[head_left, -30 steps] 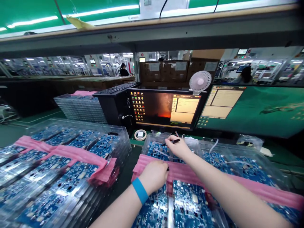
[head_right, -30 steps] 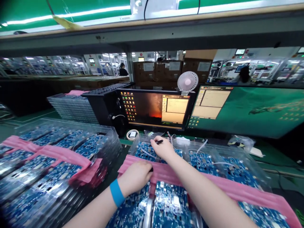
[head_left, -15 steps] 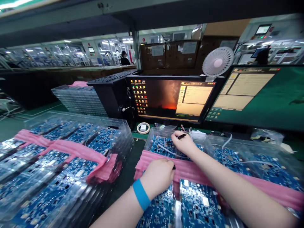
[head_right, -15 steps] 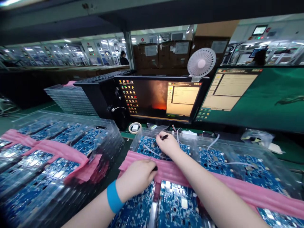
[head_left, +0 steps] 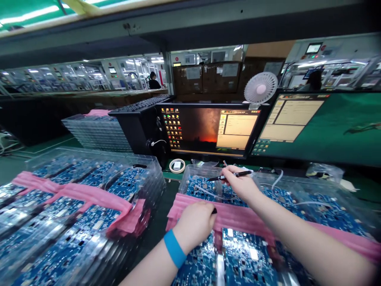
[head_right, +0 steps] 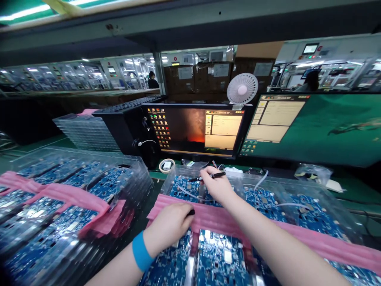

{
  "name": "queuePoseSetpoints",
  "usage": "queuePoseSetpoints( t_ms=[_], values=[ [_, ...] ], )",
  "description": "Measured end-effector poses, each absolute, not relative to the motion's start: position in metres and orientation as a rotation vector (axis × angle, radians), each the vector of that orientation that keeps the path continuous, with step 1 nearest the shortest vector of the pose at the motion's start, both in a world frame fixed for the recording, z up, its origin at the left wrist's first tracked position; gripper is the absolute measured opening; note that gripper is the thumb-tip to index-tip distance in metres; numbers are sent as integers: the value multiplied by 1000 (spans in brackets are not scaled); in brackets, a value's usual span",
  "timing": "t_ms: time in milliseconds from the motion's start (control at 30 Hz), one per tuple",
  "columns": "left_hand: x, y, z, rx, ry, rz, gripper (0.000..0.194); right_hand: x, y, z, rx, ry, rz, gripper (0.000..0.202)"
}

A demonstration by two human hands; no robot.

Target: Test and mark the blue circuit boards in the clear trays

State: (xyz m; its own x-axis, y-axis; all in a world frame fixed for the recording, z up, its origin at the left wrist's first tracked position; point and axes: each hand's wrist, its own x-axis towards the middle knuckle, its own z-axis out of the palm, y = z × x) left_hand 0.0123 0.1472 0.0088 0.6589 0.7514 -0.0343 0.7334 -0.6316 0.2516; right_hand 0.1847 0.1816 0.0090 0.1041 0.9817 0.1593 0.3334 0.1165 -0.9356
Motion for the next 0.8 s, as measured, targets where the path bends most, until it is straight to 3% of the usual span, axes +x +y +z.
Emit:
queuePoseSetpoints(
  t_ms=[300,800],
  values=[
    [10,141,21,2379,1066,616,22,222,110,33,-1141,-914,1168,30],
    [17,134,16,2336,1055,558,14,212,103,20,-1167,-1066,1258,33]
  ],
)
